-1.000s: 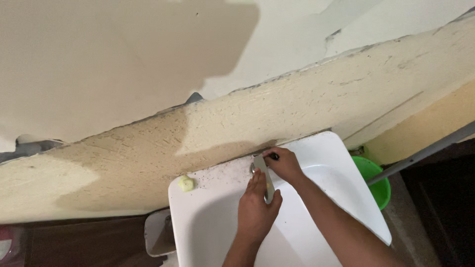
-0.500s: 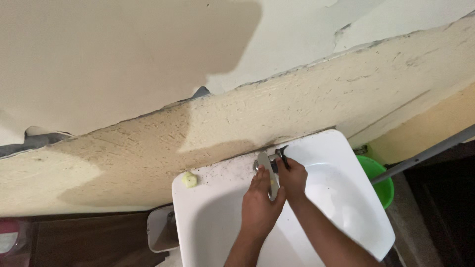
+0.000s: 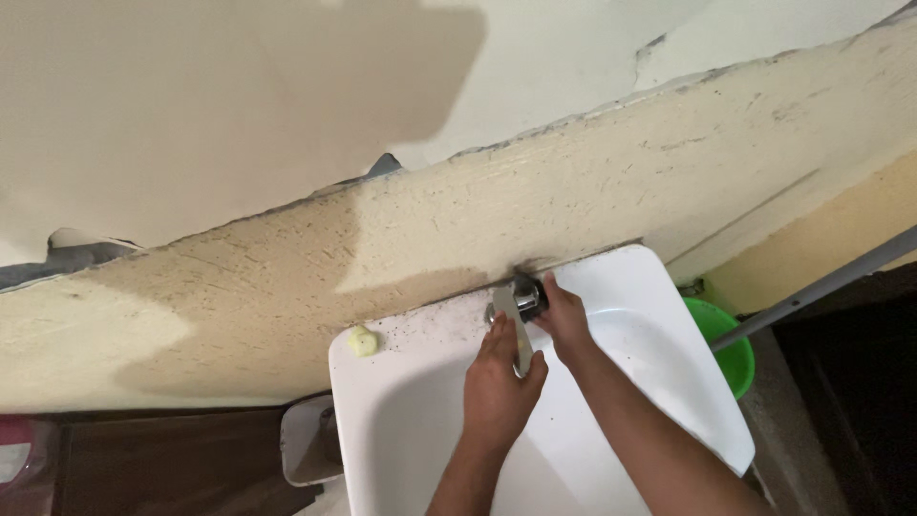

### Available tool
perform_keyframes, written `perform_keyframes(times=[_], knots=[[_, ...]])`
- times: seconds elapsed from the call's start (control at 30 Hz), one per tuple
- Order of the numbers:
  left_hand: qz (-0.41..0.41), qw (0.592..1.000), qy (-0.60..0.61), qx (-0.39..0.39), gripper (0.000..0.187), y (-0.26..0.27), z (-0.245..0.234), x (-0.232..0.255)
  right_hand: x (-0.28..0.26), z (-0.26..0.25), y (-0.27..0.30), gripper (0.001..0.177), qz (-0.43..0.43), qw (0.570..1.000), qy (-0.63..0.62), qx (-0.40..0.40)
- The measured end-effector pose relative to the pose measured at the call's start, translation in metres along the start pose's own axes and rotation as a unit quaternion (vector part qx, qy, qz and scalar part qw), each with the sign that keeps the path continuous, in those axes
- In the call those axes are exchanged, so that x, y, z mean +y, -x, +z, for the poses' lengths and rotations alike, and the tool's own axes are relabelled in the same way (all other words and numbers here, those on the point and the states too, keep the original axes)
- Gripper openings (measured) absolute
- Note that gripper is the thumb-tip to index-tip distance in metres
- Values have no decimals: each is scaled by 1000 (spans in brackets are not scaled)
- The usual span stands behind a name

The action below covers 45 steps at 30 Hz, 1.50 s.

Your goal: The person scrubs a white pedestal sink with a dark sponge, focusing on the faucet, basin, and rim. They repeatedly wipe the same areas, occasionally rinsing the sponge under running water before continuing to scrub.

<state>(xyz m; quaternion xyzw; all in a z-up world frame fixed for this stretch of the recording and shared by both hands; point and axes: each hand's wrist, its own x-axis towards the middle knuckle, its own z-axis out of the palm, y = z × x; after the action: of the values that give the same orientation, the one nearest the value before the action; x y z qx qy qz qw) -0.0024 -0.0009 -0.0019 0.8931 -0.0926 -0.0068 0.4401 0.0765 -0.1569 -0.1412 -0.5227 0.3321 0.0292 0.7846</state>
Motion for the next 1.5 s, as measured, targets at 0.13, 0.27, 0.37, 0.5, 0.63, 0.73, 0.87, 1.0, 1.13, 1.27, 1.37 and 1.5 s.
perform_keyframes(times=[0.13,0.27,0.37,0.5,0.63,0.73,0.87,1.0,1.13,1.27,1.37,1.5], knots=[[21,1000,-10,5,58,-1,0,0,10,-5,13,31,-45,998,2,48],[10,1000,-5,-2,58,-1,-2,0,3,3,23,33,-201,961,173,72],[-13,1000,-14,-24,58,-1,-2,2,-13,6,21,34,-157,972,169,45],[-12,999,-31,-30,59,-2,-5,6,-20,3,34,39,-121,972,192,60],[-26,999,-15,-32,58,-2,-3,5,-18,3,52,35,-237,929,273,81],[7,1000,-17,-8,58,1,-2,3,-29,9,55,41,-224,932,278,58],[9,1000,-10,-2,58,0,-1,1,-58,16,55,32,-290,887,359,17],[-27,999,-11,-30,59,1,1,0,-65,19,67,12,-456,778,432,-3],[15,1000,-5,0,58,0,1,-1,-59,23,66,7,-575,626,526,-12],[8,1000,-8,-9,61,1,2,-1,-61,29,42,14,-408,705,580,1],[-18,999,-28,-39,62,-2,4,-2,-72,38,22,18,-319,707,631,-7],[1,1000,17,-1,60,1,4,-3,-87,56,15,23,-122,705,698,-10]])
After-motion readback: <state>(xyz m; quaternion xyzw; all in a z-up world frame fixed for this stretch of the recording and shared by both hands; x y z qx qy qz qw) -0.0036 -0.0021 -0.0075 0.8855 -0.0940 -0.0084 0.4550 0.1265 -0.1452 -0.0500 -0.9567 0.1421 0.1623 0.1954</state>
